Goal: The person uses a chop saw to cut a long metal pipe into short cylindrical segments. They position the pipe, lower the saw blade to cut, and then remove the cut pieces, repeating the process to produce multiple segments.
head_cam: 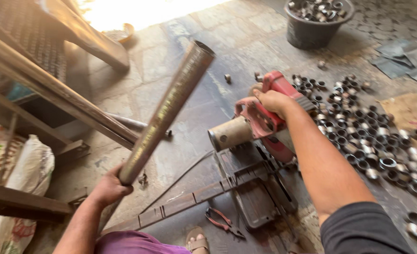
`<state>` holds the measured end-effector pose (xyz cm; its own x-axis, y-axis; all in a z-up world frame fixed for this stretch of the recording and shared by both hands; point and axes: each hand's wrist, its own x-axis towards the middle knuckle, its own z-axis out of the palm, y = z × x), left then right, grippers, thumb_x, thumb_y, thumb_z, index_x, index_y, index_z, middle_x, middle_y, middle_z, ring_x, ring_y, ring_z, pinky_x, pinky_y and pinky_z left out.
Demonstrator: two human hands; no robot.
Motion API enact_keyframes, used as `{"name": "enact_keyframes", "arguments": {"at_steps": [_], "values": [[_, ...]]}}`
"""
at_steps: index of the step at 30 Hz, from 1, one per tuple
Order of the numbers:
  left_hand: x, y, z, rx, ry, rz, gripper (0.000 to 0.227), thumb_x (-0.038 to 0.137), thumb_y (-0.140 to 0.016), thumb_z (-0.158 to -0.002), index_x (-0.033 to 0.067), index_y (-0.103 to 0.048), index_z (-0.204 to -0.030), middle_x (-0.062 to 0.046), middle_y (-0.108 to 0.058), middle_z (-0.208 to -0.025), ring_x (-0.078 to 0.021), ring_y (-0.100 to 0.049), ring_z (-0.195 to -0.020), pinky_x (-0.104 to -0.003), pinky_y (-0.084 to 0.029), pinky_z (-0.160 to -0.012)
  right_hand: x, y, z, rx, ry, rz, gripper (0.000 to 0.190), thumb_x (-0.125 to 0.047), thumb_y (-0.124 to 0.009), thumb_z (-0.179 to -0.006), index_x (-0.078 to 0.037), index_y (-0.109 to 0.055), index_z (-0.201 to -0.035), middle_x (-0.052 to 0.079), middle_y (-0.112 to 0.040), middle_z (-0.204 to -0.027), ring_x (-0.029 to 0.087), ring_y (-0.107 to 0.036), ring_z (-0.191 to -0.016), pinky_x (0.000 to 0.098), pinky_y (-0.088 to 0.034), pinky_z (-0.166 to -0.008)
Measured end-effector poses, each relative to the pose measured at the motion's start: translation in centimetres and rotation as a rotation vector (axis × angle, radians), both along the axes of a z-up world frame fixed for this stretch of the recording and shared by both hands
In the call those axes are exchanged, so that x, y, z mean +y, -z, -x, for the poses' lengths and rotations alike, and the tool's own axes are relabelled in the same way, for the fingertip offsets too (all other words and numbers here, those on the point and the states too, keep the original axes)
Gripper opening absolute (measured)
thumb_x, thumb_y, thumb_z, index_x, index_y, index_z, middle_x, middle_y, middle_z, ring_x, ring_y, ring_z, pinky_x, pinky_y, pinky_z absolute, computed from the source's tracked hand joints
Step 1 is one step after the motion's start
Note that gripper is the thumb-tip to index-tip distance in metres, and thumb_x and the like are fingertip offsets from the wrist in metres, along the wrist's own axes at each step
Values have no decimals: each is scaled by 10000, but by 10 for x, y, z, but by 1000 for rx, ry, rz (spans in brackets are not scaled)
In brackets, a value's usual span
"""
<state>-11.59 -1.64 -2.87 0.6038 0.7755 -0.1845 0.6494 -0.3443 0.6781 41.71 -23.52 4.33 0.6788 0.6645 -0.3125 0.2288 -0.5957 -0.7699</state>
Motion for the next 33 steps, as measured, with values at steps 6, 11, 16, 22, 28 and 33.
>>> {"name": "enact_keyframes", "arguments": {"at_steps": [6, 11, 16, 22, 28, 33], "values": [[-14, -20, 4, 153, 98, 5, 943, 32, -760, -571, 196, -508, -1464, -151, -781, -998, -240, -737, -960, -353, -560, -937, -7, -11, 12, 63, 29, 7, 682, -540, -464, -1051, 103, -691, -1038, 196, -697, -854, 306, -644, -637, 445, -541, -568], [-23, -26, 13, 333, 55, 90, 966, -7, -709, -624, 283, -464, -1512, -142, -813, -997, -244, -763, -951, -328, -567, -963, -11, -26, 24, 92, 50, 52, 666, -556, -460, -1033, 70, -675, -1101, 193, -703, -919, 294, -675, -696, 439, -574, -579], [-34, -29, 15, 354, 156, 65, 868, -40, -687, -614, 259, -593, -1423, -117, -802, -985, -248, -751, -963, -363, -570, -932, -11, -23, 22, 84, 54, 28, 681, -566, -482, -1020, 78, -669, -1134, 200, -692, -1012, 304, -695, -835, 446, -604, -644], [-36, -16, 3, 572, 239, 61, 846, -18, -700, -644, 275, -596, -1431, -121, -818, -1049, -233, -763, -992, -358, -580, -933, -8, -14, 12, -2, -4, 79, 715, -596, -474, -1016, 77, -694, -1113, 196, -716, -1046, 293, -678, -877, 440, -529, -783], [-32, 18, -8, 650, 413, 4, 894, 10, -809, -624, 199, -507, -1444, -120, -731, -1208, -251, -697, -1146, -333, -545, -1005, -9, -14, 14, -70, -18, 79, 716, -594, -510, -1006, 94, -691, -1087, 200, -722, -992, 287, -680, -851, 427, -533, -761], [-22, 48, -18, 735, 610, -100, 650, 20, -793, -623, 162, -660, -1244, -116, -701, -1152, -318, -667, -1115, -380, -561, -969, -12, -21, 20, -52, -14, 70, 698, -573, -524, -1003, 97, -701, -1085, 209, -729, -1003, 288, -691, -838, 429, -546, -739]]}}
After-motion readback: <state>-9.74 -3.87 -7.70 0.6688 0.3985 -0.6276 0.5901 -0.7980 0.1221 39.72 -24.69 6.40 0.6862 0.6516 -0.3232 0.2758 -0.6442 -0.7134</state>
